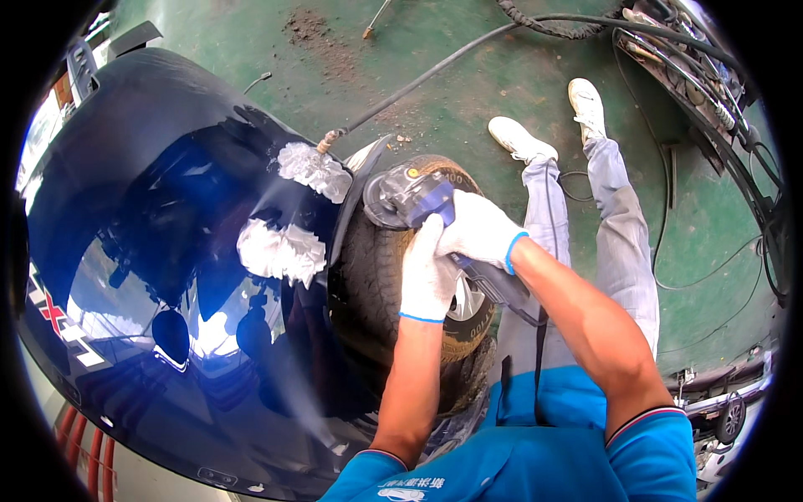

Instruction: The person grinds the paint off the rear fender of a blue car using an angle grinder, then uses a hammer to tap the metal surface. Finally, they use a spot welder to weld the area, creating sparks.

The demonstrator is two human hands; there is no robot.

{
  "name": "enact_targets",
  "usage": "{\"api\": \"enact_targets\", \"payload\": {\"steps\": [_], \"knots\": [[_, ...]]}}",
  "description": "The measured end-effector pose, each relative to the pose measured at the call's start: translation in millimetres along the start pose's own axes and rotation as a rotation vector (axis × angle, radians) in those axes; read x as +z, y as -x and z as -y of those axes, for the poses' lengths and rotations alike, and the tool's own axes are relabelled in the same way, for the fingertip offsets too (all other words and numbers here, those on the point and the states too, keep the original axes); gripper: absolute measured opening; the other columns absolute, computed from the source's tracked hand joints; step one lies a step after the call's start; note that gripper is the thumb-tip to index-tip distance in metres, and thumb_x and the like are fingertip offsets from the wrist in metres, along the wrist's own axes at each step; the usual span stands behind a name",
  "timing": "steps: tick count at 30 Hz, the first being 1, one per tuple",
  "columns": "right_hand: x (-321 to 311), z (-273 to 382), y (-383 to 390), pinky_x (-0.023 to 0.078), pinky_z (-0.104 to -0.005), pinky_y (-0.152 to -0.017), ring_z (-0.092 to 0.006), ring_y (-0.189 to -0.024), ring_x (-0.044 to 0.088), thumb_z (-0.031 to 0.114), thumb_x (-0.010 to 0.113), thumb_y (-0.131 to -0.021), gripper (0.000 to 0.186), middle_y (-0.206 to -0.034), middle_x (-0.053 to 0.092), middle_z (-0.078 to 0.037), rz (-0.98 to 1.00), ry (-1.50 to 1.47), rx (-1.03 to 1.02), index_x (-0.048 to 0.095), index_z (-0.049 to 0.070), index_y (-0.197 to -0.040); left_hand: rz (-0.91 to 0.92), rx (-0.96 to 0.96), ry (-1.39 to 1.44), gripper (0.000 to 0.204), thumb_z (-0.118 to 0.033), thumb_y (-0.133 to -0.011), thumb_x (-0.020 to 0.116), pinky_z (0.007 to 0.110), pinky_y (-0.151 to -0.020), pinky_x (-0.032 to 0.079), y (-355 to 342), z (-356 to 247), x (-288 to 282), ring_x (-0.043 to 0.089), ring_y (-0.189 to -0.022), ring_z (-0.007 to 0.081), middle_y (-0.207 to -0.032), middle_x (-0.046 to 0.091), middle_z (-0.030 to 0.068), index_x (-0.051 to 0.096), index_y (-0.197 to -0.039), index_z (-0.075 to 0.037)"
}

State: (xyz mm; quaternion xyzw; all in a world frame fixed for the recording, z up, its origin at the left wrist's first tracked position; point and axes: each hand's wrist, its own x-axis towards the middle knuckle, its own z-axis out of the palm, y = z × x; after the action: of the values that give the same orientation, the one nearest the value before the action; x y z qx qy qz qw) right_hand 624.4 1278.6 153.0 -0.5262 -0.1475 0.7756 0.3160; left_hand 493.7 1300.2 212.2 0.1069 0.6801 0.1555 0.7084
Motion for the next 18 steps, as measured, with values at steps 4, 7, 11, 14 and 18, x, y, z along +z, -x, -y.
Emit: {"api": "enact_targets", "payload": {"steps": [4, 7, 11, 14, 18], "knots": [[-1.3, 1.1, -21.3, 0.054, -0.0445, -0.090, -0.0424, -0.100, 0.070, 0.035, 0.079, -0.072, 0.055, -0.102, 0.072, -0.026, -0.061, 0.280, -0.041, 0.064, -0.003, -0.108, 0.049, 0.014, 0.031, 0.060, -0.032, -0.100, 0.068, 0.045, -0.116, 0.042, -29.6, 3.1, -16.5, 0.057, -0.134, 0.0289, -0.143, 0.061, 0.0140, 0.051, -0.148, 0.000], [-12.3, 5.6, -37.1, 0.054, -0.0496, -0.090, -0.0468, -0.103, 0.068, 0.033, 0.068, -0.080, 0.048, -0.104, 0.070, -0.031, -0.074, 0.467, -0.079, 0.061, -0.004, -0.108, 0.160, 0.059, 0.091, 0.060, -0.032, -0.100, 0.068, 0.045, -0.116, 0.042, -57.1, 5.8, -8.1, 0.057, -0.134, 0.0286, -0.145, 0.060, 0.0132, 0.051, -0.149, -0.001], [-31.3, 19.2, -50.5, 0.055, -0.0492, -0.086, -0.0445, -0.098, 0.071, 0.035, 0.075, -0.079, 0.050, -0.104, 0.071, -0.027, -0.141, 0.750, -0.101, 0.059, 0.003, -0.114, 0.165, 0.152, 0.190, 0.059, -0.019, -0.097, 0.071, 0.044, -0.117, 0.042, -72.5, 8.9, 14.6, 0.055, -0.136, 0.0263, -0.145, 0.059, 0.0117, 0.050, -0.149, -0.002], [-41.5, 50.6, -52.1, 0.057, -0.0485, -0.085, -0.0427, -0.097, 0.071, 0.038, 0.069, -0.083, 0.048, -0.103, 0.071, -0.023, -0.139, 0.937, -0.122, 0.059, 0.005, -0.116, 0.185, 0.184, 0.257, 0.060, -0.014, -0.095, 0.073, 0.043, -0.117, 0.042, -81.3, 3.3, 29.4, 0.054, -0.136, 0.0255, -0.144, 0.058, 0.0113, 0.050, -0.149, 0.000], [-45.1, 47.3, -71.0, 0.058, -0.0457, -0.083, -0.0392, -0.096, 0.071, 0.038, 0.075, -0.080, 0.050, -0.102, 0.072, -0.018, -0.121, 0.936, -0.288, 0.061, 0.010, -0.118, 0.130, 0.245, 0.268, 0.061, -0.013, -0.089, 0.079, 0.039, -0.111, 0.046, -87.3, -5.2, 33.0, 0.058, -0.128, 0.0224, -0.137, 0.061, 0.0088, 0.054, -0.143, -0.001]]}}
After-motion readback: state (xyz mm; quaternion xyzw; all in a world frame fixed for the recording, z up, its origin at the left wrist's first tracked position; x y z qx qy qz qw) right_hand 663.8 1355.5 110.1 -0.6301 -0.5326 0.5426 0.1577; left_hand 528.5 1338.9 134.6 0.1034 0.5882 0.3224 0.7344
